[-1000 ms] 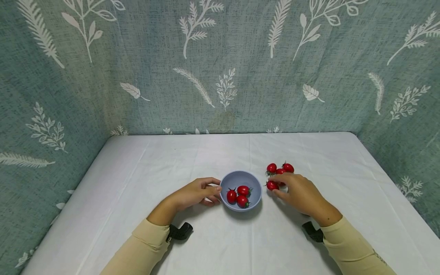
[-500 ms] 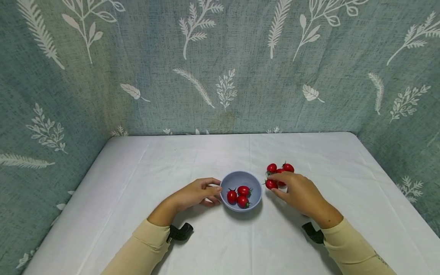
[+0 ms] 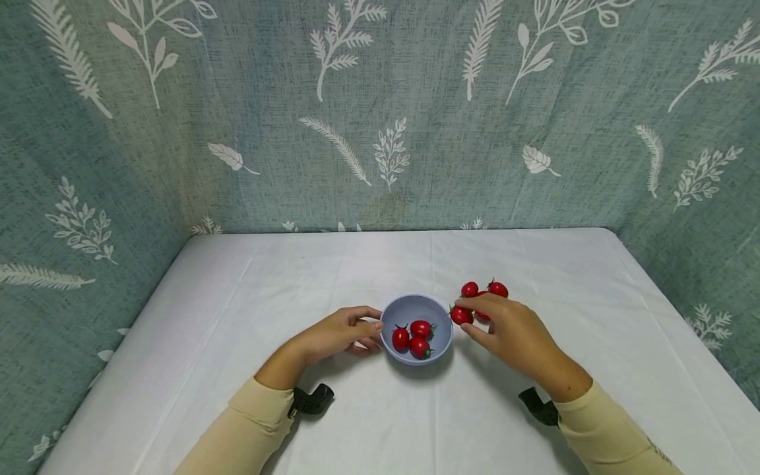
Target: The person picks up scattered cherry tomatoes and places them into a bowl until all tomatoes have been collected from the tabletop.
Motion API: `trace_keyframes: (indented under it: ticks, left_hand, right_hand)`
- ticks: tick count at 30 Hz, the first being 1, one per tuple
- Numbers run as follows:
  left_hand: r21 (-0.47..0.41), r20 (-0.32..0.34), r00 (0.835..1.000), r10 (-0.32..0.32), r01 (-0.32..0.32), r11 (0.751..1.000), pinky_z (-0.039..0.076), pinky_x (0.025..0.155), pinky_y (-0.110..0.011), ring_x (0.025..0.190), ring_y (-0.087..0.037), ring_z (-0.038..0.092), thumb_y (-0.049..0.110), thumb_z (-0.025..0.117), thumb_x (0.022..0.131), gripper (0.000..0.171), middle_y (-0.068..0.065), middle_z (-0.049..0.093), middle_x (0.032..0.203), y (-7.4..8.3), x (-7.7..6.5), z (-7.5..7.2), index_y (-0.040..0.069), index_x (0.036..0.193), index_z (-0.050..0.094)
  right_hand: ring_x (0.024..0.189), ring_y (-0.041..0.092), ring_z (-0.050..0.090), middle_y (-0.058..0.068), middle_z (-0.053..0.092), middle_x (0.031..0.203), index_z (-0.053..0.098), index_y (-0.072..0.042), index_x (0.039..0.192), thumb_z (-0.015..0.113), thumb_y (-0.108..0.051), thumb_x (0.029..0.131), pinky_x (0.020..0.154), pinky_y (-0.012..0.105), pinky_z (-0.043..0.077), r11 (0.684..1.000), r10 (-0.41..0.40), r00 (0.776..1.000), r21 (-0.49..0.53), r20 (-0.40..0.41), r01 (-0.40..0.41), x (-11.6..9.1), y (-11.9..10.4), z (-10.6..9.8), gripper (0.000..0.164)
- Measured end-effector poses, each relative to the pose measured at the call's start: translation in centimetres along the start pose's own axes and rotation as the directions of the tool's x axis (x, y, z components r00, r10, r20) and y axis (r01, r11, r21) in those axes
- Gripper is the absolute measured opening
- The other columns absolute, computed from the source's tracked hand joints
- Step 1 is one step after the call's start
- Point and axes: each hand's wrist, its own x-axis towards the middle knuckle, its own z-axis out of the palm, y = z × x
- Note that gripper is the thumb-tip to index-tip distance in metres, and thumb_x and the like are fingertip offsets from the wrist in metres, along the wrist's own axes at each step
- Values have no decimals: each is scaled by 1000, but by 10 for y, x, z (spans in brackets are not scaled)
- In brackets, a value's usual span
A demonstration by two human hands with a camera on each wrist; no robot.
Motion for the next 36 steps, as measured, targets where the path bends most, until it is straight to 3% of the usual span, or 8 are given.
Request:
trace_keyframes:
  ticks: [10, 17, 26, 36]
  left_hand:
    - [-1, -2, 1000, -7, 7, 1000, 59, 91, -39, 101, -20, 71, 29, 58, 102, 50, -17, 69, 119, -2, 1, 0, 0, 141, 49]
    - [-6, 4, 1000, -8, 8, 1000, 59, 90, -39, 100, -19, 71, 30, 59, 102, 50, -17, 69, 118, -2, 1, 0, 1, 141, 49]
    - [-7, 6, 1000, -10, 10, 1000, 59, 91, -39, 100, -20, 71, 31, 59, 102, 51, -17, 69, 119, -1, 1, 0, 1, 142, 49]
    - [-1, 5, 1000, -5, 5, 1000, 59, 91, -40, 101, -20, 71, 30, 58, 102, 51, -18, 68, 120, 0, 1, 0, 1, 142, 49]
  right_hand:
    - [77, 13, 63, 0, 73, 107, 73, -18, 118, 83, -18, 82, 62, 21, 51, 998, -57, 998, -1, -22, 57, -3, -4, 2, 38]
    - [62, 2, 49, 0, 73, 108, 73, -18, 117, 83, -20, 82, 56, 17, 45, 995, -103, 994, -1, -43, 103, -4, -5, 5, 36]
    - [61, 0, 46, 2, 72, 111, 72, -18, 121, 83, -20, 83, 54, 16, 45, 997, -77, 997, 22, -3, 77, -3, -10, 6, 40]
    - [62, -2, 45, 2, 73, 110, 72, -17, 121, 82, -15, 83, 55, 17, 45, 992, -108, 994, 65, 1, 107, 2, -12, 13, 39]
